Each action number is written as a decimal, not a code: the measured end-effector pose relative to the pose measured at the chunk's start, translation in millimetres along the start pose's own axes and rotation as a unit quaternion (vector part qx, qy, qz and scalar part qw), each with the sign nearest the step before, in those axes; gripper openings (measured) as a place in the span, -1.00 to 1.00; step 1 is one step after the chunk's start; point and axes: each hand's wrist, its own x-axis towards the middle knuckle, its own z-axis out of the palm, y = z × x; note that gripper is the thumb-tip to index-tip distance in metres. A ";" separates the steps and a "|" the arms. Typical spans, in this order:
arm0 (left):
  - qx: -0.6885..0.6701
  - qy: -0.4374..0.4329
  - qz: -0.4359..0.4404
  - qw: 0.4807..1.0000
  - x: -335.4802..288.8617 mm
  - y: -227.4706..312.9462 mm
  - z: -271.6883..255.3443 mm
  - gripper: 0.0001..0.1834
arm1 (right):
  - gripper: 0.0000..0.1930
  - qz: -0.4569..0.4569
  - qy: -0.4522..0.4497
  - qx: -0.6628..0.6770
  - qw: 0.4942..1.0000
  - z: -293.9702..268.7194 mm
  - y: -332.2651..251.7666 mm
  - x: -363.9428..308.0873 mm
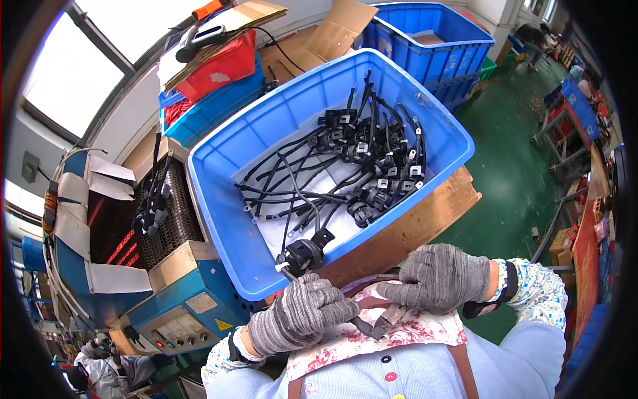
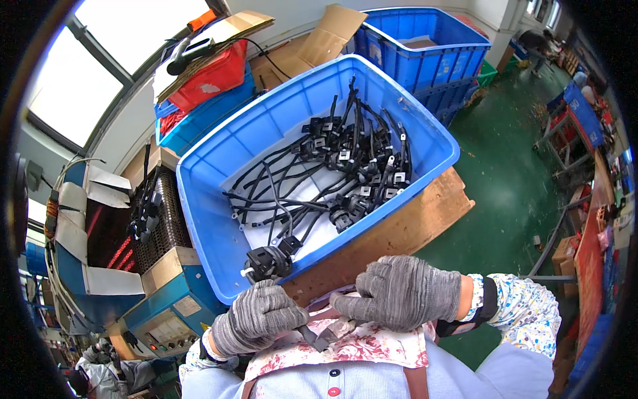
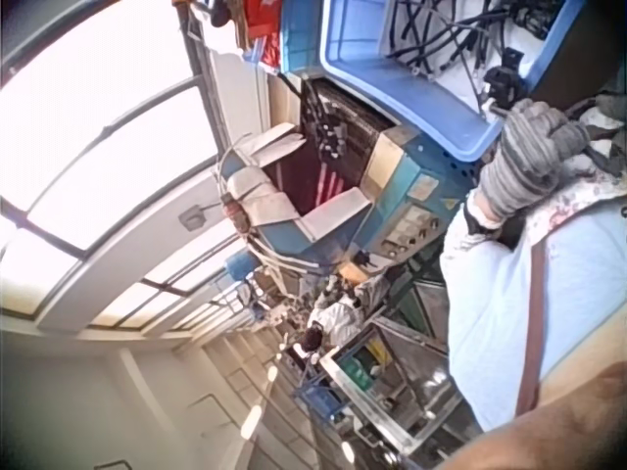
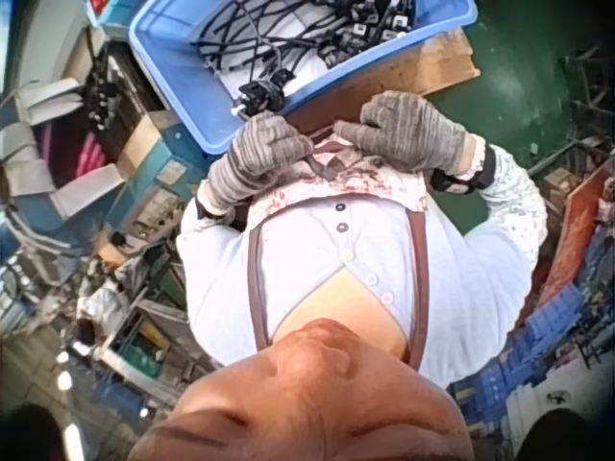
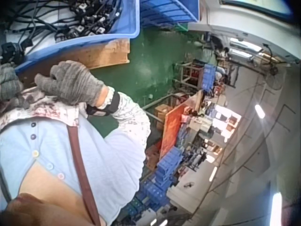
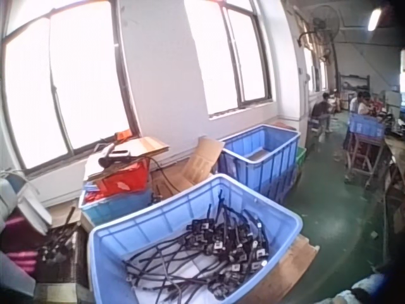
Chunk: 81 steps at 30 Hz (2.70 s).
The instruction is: The recorder uses a heat gun to process or shrink wrap components of mechanical assemblies and organizes them in a bin.
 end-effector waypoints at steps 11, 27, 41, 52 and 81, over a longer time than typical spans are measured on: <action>-0.015 -0.052 -0.003 0.999 10.1 -3.0 -4.4 -0.53 | -0.45 -0.092 0.022 -0.005 0.995 -0.7 14.1 2.5; -0.031 -0.094 -0.017 0.995 12.4 -5.0 -3.8 -0.52 | -0.53 -0.094 -0.160 -0.205 0.961 -52.0 0.2 8.0; -0.066 -0.032 0.000 0.997 25.5 -12.9 -14.3 -0.65 | -0.57 -0.048 -0.147 -0.149 0.977 -55.6 3.8 11.8; -0.136 0.075 -0.003 0.988 54.1 -54.4 -19.3 -0.60 | -0.63 0.100 0.421 0.660 0.614 20.4 -11.3 -15.0; -0.116 -0.056 0.020 0.991 98.2 -97.5 14.0 -0.58 | -0.52 0.408 0.089 -0.358 0.835 -1.0 -17.6 -14.0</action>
